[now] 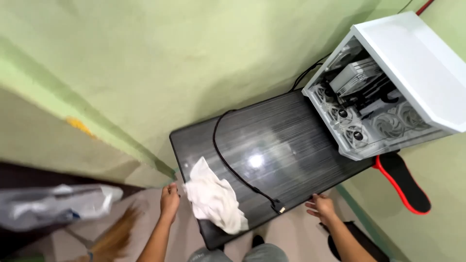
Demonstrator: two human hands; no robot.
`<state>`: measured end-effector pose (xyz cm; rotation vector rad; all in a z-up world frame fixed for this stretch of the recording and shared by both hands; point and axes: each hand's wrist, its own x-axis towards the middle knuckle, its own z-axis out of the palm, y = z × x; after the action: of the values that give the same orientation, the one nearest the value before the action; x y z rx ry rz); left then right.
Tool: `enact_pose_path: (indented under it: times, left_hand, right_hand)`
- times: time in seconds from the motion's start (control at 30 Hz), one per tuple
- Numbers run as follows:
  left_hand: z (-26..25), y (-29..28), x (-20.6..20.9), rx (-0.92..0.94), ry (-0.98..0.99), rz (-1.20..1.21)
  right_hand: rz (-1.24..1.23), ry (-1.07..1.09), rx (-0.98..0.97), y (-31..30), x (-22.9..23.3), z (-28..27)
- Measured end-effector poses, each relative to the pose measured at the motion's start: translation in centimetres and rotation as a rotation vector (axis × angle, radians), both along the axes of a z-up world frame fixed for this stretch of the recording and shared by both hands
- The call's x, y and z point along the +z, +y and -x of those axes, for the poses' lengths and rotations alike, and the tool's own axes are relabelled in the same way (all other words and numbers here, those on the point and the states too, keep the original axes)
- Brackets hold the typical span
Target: Connecting cables and installing the side panel of a desktop computer case.
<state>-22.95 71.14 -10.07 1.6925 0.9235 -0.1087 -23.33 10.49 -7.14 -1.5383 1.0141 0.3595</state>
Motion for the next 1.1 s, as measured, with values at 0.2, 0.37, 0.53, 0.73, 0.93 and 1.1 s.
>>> enact_pose_path:
  times: [0.2,0.37,0.53,0.73,0.93,1.1]
  left_hand:
    - [3.3,-2.7,1.9,-0.016,-0.093,-0.103]
    - [-1.0,0.6,-0.7,-0.141,-0.214,-0.325]
    - [-9.6,4.8,-0.1,-0.241,-0.206,-0.269]
    - [-17.1,9.9,-6.0,-0.532,-0.318,-0.339]
    - [-21.6,10.1,-6.7,-0.757,-0.194,-0.327]
    - [-21.2,8.7,-5.6,-0.825,-0.182,-0.218]
  right_hand:
    - [0.06,0.08,0.214,-0.7,-0.3,0.5]
    - [0.338,0.145,0.439,2.0,2.8,0.6]
    - [0.432,0.134,0.367,4.6,1.2,-0.4]
    - [0.854,-0.134,0.383,10.6,-4.5,4.6]
    - [0.836,0.015,0.143,24.0,1.9,9.5]
    - [0.225,0.146,0.091,27.6,2.4,10.2]
